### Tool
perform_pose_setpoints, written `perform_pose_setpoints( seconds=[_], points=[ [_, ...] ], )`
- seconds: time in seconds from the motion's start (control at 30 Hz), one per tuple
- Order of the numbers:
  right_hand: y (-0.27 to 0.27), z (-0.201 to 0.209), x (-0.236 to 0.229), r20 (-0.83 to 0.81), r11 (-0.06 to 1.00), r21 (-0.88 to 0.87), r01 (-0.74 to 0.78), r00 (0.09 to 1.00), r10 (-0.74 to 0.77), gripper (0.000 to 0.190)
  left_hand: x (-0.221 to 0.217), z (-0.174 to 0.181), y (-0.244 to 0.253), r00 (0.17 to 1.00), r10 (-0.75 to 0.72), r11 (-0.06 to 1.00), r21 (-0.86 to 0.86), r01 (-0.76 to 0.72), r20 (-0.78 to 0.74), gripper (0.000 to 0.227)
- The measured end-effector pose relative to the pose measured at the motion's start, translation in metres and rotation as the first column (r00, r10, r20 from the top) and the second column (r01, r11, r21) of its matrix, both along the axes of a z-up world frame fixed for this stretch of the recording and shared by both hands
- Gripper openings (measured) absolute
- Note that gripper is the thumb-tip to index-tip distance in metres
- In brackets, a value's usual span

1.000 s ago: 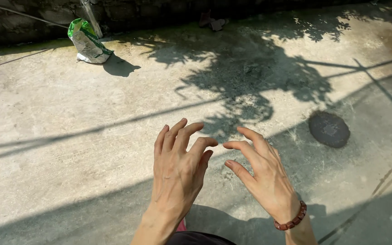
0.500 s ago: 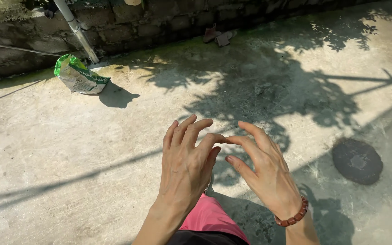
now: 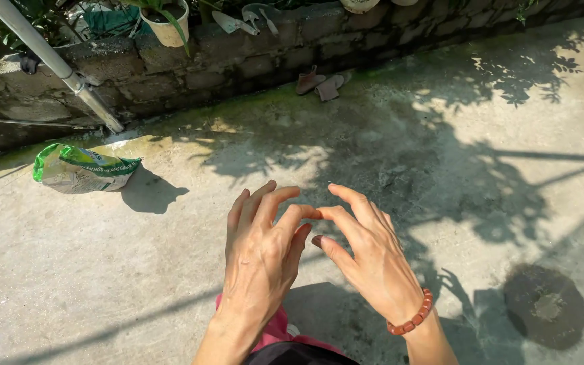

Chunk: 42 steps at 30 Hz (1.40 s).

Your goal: Repairing a broom and a watering can by attaching or adjusting their handles.

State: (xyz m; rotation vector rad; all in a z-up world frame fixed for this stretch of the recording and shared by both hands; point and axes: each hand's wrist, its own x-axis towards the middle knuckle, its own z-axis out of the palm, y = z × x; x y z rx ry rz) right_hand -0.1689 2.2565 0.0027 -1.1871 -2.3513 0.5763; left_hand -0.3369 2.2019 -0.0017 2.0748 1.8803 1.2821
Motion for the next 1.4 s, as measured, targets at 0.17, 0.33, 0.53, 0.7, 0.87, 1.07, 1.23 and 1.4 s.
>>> perform_pose_setpoints(
  seconds=[0.17, 0.33, 0.53, 0.7, 0.87, 1.07, 1.23, 1.4],
  points=[
    [0.108, -0.007, -0.025, -0.008, 0.997, 0.077, -0.017, 1.000, 0.018, 0.034, -0.027, -0.018, 0.110, 1.000, 0.025, 0.997, 0.076, -0.025, 0.007, 0.017],
    [0.234, -0.001, -0.067, 0.043, 0.998, 0.060, -0.005, 0.999, 0.002, 0.033, -0.072, -0.017, 0.247, 1.000, 0.019, 0.997, 0.076, -0.018, -0.002, 0.016],
    [0.361, 0.002, -0.093, 0.044, 0.994, 0.102, 0.025, 0.999, -0.030, 0.034, -0.101, -0.009, 0.387, 0.999, -0.016, 0.996, 0.092, 0.014, 0.029, 0.017],
    [0.446, -0.009, -0.111, 0.029, 0.999, 0.037, 0.039, 0.999, -0.040, 0.035, -0.119, -0.026, 0.468, 0.996, -0.070, 0.997, 0.040, 0.069, 0.046, 0.017],
    [0.544, -0.015, -0.131, 0.035, 0.997, 0.026, 0.077, 0.996, -0.078, 0.034, -0.138, -0.033, 0.560, 1.000, -0.024, 0.999, 0.039, 0.024, -0.002, 0.020],
    [0.677, -0.020, -0.152, -0.034, 0.992, 0.121, -0.033, 0.999, 0.037, 0.034, -0.156, -0.023, 0.675, 0.999, 0.027, 0.999, 0.048, -0.025, -0.038, 0.022],
    [0.772, -0.025, -0.171, -0.052, 0.990, 0.104, -0.097, 0.993, 0.103, 0.034, -0.173, -0.024, 0.752, 0.992, 0.120, 0.993, 0.005, -0.120, -0.049, 0.020],
    [0.836, -0.045, -0.184, -0.042, 0.992, -0.037, -0.124, 0.992, 0.122, 0.033, -0.187, -0.050, 0.809, 0.989, 0.145, 0.985, -0.093, -0.148, -0.033, 0.020]
  ],
)
